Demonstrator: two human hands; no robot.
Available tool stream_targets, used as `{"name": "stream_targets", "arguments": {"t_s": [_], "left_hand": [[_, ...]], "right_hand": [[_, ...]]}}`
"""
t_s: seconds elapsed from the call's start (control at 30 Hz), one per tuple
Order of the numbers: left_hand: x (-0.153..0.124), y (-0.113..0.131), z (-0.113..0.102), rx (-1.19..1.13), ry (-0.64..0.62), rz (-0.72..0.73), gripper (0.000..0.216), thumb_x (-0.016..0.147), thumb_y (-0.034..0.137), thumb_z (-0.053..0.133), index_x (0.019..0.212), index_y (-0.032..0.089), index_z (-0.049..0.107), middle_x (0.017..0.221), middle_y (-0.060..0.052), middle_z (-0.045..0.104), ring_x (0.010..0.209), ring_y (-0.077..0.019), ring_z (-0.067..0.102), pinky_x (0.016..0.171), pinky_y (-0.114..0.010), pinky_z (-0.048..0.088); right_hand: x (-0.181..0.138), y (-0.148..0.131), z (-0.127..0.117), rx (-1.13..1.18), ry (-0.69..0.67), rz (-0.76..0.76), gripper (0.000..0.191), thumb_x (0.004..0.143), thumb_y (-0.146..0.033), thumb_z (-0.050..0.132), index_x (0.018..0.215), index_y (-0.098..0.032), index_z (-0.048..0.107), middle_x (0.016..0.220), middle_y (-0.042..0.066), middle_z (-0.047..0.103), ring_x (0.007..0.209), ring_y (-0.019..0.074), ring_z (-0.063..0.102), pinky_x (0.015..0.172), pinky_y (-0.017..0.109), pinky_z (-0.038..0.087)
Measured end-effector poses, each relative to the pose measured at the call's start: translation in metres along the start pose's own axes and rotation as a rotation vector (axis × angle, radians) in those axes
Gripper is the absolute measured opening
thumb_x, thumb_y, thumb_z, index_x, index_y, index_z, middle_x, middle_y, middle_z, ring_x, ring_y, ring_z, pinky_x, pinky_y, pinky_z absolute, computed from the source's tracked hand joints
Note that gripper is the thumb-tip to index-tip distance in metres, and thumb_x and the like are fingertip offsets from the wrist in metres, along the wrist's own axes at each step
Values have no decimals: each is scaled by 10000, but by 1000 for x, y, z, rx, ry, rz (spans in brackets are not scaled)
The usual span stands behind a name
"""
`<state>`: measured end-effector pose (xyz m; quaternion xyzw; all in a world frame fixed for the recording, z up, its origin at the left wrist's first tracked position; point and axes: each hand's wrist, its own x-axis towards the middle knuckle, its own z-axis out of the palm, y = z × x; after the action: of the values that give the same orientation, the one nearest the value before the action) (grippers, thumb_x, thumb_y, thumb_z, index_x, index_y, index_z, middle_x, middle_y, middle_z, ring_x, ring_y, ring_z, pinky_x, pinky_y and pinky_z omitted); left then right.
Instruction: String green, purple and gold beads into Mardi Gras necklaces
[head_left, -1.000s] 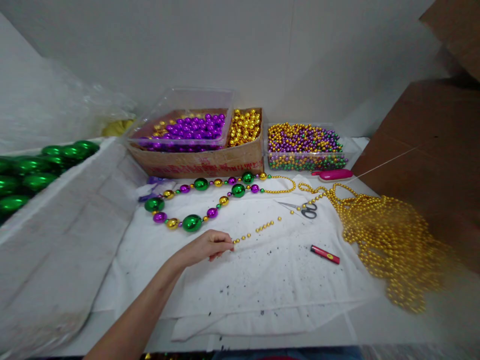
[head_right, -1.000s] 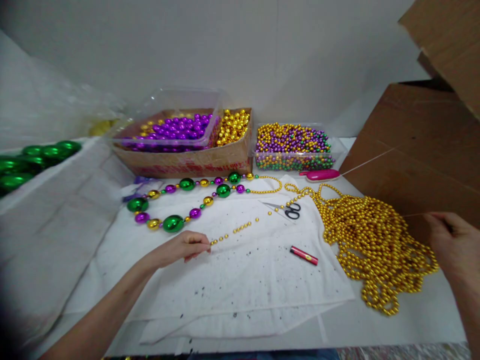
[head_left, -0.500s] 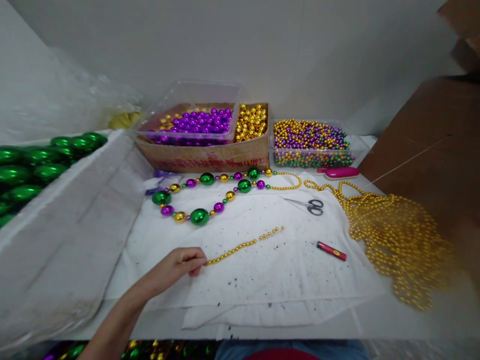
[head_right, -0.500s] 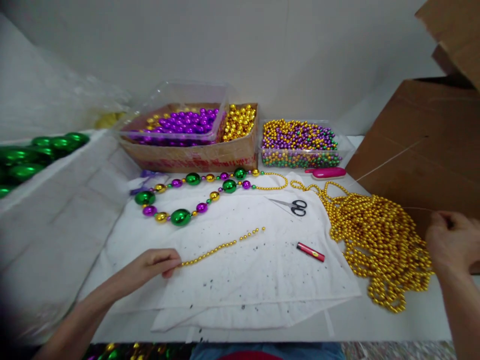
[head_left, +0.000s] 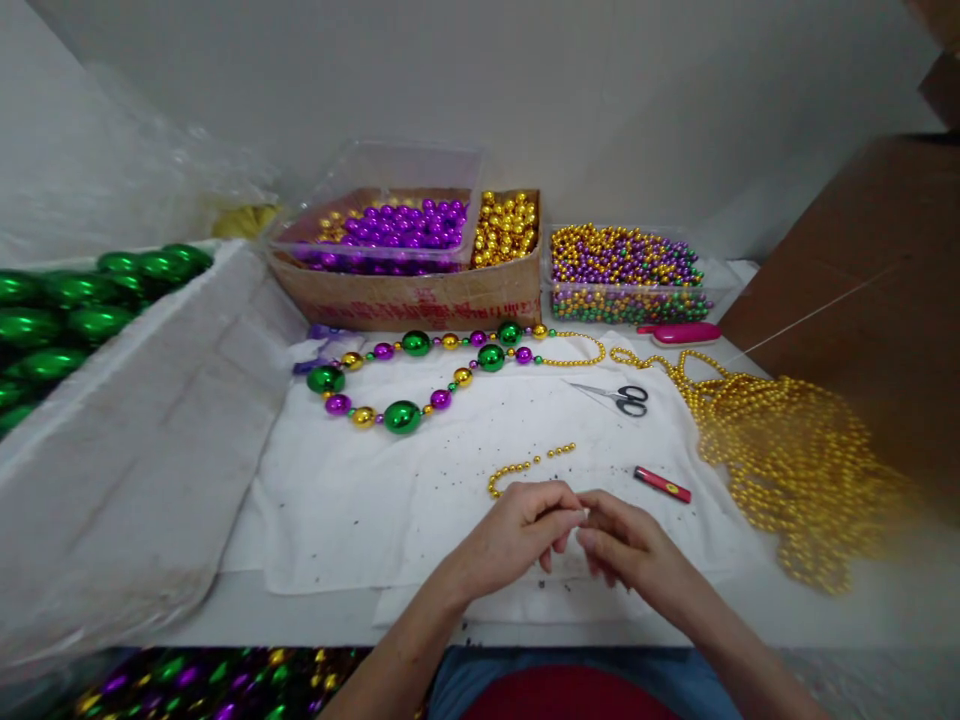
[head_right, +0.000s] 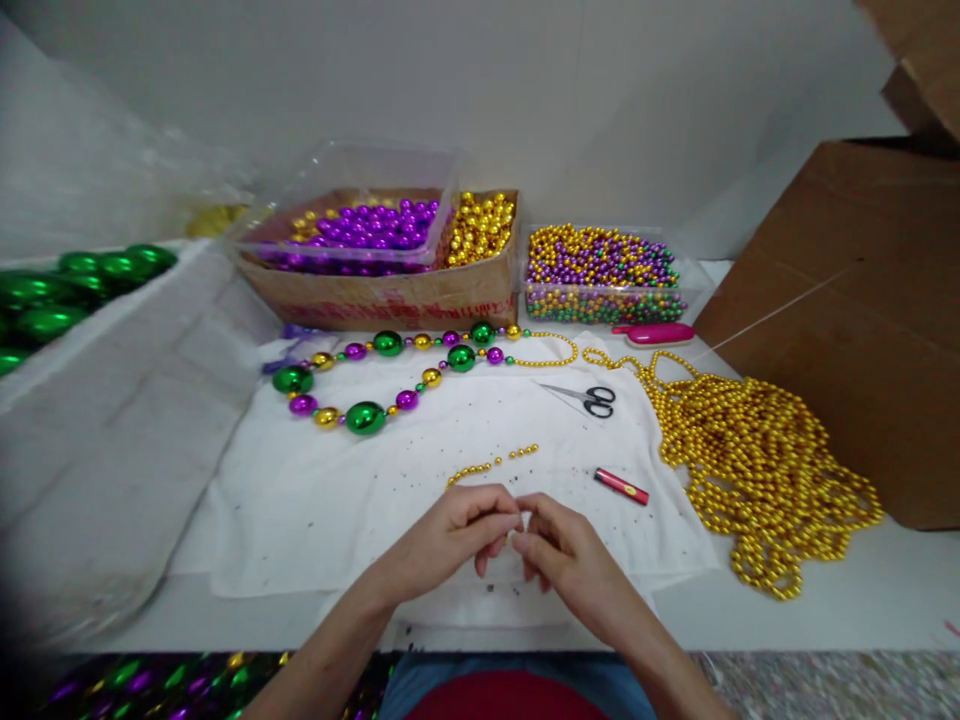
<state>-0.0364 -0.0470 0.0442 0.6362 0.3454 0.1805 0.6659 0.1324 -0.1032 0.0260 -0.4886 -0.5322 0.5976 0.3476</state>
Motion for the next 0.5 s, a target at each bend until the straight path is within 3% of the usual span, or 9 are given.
{"name": "stream_targets", "arguments": {"t_s": [0.07, 0.13, 0.23, 0.33, 0.5], "left_hand": [[-5, -5, -4, -41, 9, -68, 182, 840, 338, 537, 853, 167, 596, 612, 30, 500, 512, -90, 463, 443, -177, 386], [-10, -10, -8, -40, -13, -126, 162, 818, 311, 562, 872, 165, 609, 594, 38, 497, 497, -83, 428, 428, -170, 332], [-15, -20, -15, 10, -31, -131, 119, 793, 262, 579, 771, 154, 623, 588, 34, 518, 512, -76, 415, 475, -183, 307], [-15, -32, -25, 51, 18, -98, 130, 783, 256, 582, 708, 154, 610, 581, 38, 512, 552, -85, 431, 547, -199, 332], [-5, -39, -40, 223, -21, -93, 133, 783, 262, 568, 726, 159, 629, 627, 23, 549, 606, -106, 477, 587, -219, 344]], "right_hand": [[-5, 5, -12, -36, 47, 34, 293, 859, -431, 551, 831, -164, 668, 552, -44, 442, 486, 83, 383, 444, 202, 292], [-14, 8, -28, -27, 136, 57, 344, 841, -468, 572, 713, -157, 645, 510, -57, 349, 471, 76, 298, 438, 212, 219], [-32, 7, -54, 184, 310, 85, 324, 825, -479, 595, 696, -181, 600, 475, -83, 232, 431, 71, 168, 411, 224, 117], [-55, 2, -79, 400, 533, 28, 282, 838, -437, 583, 664, -217, 553, 477, -85, 180, 416, 80, 106, 375, 226, 123], [-88, -8, -108, 336, 736, -116, 236, 862, -410, 552, 686, -256, 569, 440, -77, 156, 368, 101, 113, 316, 250, 156]]}}
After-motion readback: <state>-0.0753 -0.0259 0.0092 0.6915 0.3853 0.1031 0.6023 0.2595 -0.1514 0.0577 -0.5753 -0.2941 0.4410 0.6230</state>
